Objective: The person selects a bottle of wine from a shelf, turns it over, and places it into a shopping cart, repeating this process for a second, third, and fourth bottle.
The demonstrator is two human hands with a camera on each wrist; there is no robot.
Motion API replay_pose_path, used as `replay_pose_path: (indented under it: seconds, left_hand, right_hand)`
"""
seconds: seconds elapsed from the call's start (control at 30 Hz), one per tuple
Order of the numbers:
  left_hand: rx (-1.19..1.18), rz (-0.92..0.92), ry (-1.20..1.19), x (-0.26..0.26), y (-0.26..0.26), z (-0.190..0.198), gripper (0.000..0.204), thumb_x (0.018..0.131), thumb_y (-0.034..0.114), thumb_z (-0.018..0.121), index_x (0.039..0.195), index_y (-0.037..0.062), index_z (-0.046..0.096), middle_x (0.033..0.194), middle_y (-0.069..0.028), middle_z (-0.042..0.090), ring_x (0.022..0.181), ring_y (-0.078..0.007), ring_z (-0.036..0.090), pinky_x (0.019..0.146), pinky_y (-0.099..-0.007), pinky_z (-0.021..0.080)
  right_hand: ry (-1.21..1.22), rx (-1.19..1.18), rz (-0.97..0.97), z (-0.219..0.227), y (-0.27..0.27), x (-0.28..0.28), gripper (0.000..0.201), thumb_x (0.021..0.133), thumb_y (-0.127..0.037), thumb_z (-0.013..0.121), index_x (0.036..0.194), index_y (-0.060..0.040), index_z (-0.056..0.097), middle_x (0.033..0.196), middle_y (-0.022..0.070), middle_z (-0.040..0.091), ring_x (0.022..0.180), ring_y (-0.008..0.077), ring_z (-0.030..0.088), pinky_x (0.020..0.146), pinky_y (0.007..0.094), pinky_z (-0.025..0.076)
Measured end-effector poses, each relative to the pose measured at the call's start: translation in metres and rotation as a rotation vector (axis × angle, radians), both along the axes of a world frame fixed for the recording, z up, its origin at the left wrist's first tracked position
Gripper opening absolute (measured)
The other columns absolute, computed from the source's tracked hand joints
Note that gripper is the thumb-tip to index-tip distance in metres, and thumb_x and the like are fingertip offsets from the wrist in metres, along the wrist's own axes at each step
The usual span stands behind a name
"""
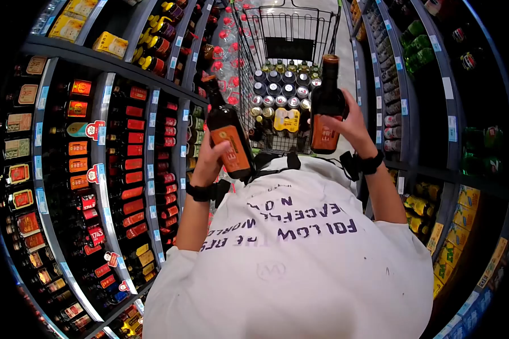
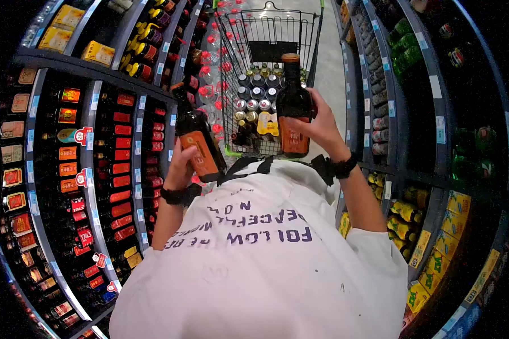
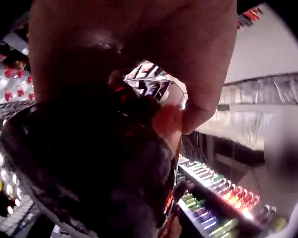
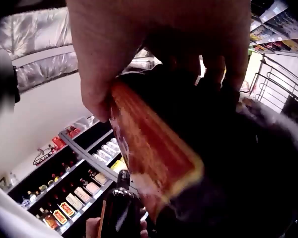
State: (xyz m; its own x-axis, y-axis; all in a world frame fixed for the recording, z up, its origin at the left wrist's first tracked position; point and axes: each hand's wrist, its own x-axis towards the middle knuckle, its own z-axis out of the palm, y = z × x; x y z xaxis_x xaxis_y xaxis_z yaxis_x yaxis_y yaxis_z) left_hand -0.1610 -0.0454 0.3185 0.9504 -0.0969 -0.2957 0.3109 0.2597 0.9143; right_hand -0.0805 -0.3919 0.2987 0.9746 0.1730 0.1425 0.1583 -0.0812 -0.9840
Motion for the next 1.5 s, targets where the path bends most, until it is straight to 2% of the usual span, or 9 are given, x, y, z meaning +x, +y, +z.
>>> replay_pose_path:
  seconds: [0.07,0.23,0.57,0.63,0.7,0.8,0.9,1.17,1.5]
  left_hand:
    - [-0.209,-0.001,0.078,0.002,-0.001,-0.007,0.045,0.087,0.019,0.060,0.129,0.0057,0.046,0.115,-0.0109,0.061,0.100,-0.0234,0.065,0.087,-0.0378,0.054]
    - [-0.253,0.083,0.124,0.005,0.019,-0.030,0.036,0.089,0.023,0.063,0.119,0.0049,0.054,0.108,-0.0070,0.064,0.097,-0.0197,0.065,0.085,-0.0357,0.054]
    - [0.445,-0.201,-0.085,0.068,-0.011,-0.083,0.062,0.071,0.012,0.081,0.121,0.0032,0.046,0.108,-0.0068,0.062,0.099,-0.0171,0.061,0.089,-0.0336,0.049]
    - [0.600,-0.320,-0.230,0.081,-0.017,-0.129,0.068,0.062,0.019,0.087,0.115,0.0039,0.048,0.106,-0.0114,0.063,0.100,-0.0249,0.062,0.088,-0.0364,0.048]
    - [0.921,-0.445,-0.325,0.087,-0.033,-0.151,0.067,0.058,0.019,0.087,0.112,0.0050,0.051,0.102,-0.0137,0.061,0.097,-0.0313,0.060,0.086,-0.0400,0.048]
    - [0.909,-0.519,-0.468,0.097,-0.050,-0.188,0.059,0.059,0.009,0.080,0.111,0.0049,0.052,0.103,-0.0164,0.058,0.097,-0.0385,0.057,0.085,-0.0429,0.047]
    - [0.917,-0.586,-0.400,0.102,-0.054,-0.230,0.054,0.061,0.003,0.075,0.110,0.0036,0.052,0.105,-0.0174,0.058,0.098,-0.0405,0.056,0.085,-0.0444,0.047]
    - [1.219,-0.865,-0.325,0.120,-0.043,-0.296,0.062,0.057,0.006,0.079,0.114,0.0056,0.054,0.110,-0.0154,0.059,0.106,-0.0366,0.055,0.088,-0.0431,0.047]
    - [1.197,-0.745,-0.270,0.124,-0.034,-0.337,0.059,0.059,0.013,0.080,0.113,0.0110,0.057,0.104,-0.0114,0.065,0.090,-0.0341,0.064,0.076,-0.0431,0.051]
  right_hand:
    - [0.115,0.005,-0.015,0.001,-0.004,-0.001,0.069,0.066,-0.018,0.084,0.123,-0.0003,0.050,0.106,0.0071,0.065,0.096,0.0154,0.062,0.088,0.0292,0.048]
    - [0.059,-0.160,0.105,-0.005,0.002,-0.003,0.072,0.065,-0.009,0.082,0.129,-0.0060,0.049,0.109,0.0075,0.066,0.097,0.0162,0.064,0.087,0.0298,0.050]
    - [0.176,-0.439,0.183,-0.115,0.045,0.012,0.074,0.058,-0.030,0.082,0.124,-0.0115,0.052,0.104,0.0144,0.067,0.093,0.0336,0.065,0.080,0.0398,0.051]
    - [0.214,-0.659,0.123,-0.148,0.056,0.009,0.073,0.059,-0.028,0.080,0.125,-0.0133,0.053,0.099,0.0160,0.066,0.101,0.0382,0.060,0.084,0.0450,0.050]
    - [0.235,-0.531,0.154,-0.189,0.061,0.009,0.074,0.058,-0.024,0.081,0.126,-0.0139,0.053,0.109,0.0166,0.064,0.107,0.0379,0.057,0.087,0.0446,0.050]
    - [0.128,-0.518,0.108,-0.232,0.068,0.005,0.073,0.059,-0.016,0.080,0.126,-0.0123,0.053,0.118,0.0152,0.058,0.111,0.0361,0.054,0.090,0.0431,0.049]
    - [0.372,-0.586,0.141,-0.244,0.074,0.002,0.072,0.059,-0.009,0.079,0.126,-0.0110,0.052,0.122,0.0143,0.053,0.111,0.0359,0.054,0.094,0.0415,0.048]
    - [0.408,-0.656,0.135,-0.311,0.090,-0.003,0.065,0.066,0.009,0.065,0.126,-0.0113,0.050,0.117,0.0131,0.053,0.102,0.0373,0.058,0.084,0.0456,0.051]
    - [0.533,-0.580,0.120,-0.362,0.112,-0.004,0.061,0.071,0.004,0.068,0.126,-0.0150,0.053,0.117,0.0129,0.052,0.096,0.0391,0.061,0.080,0.0457,0.052]
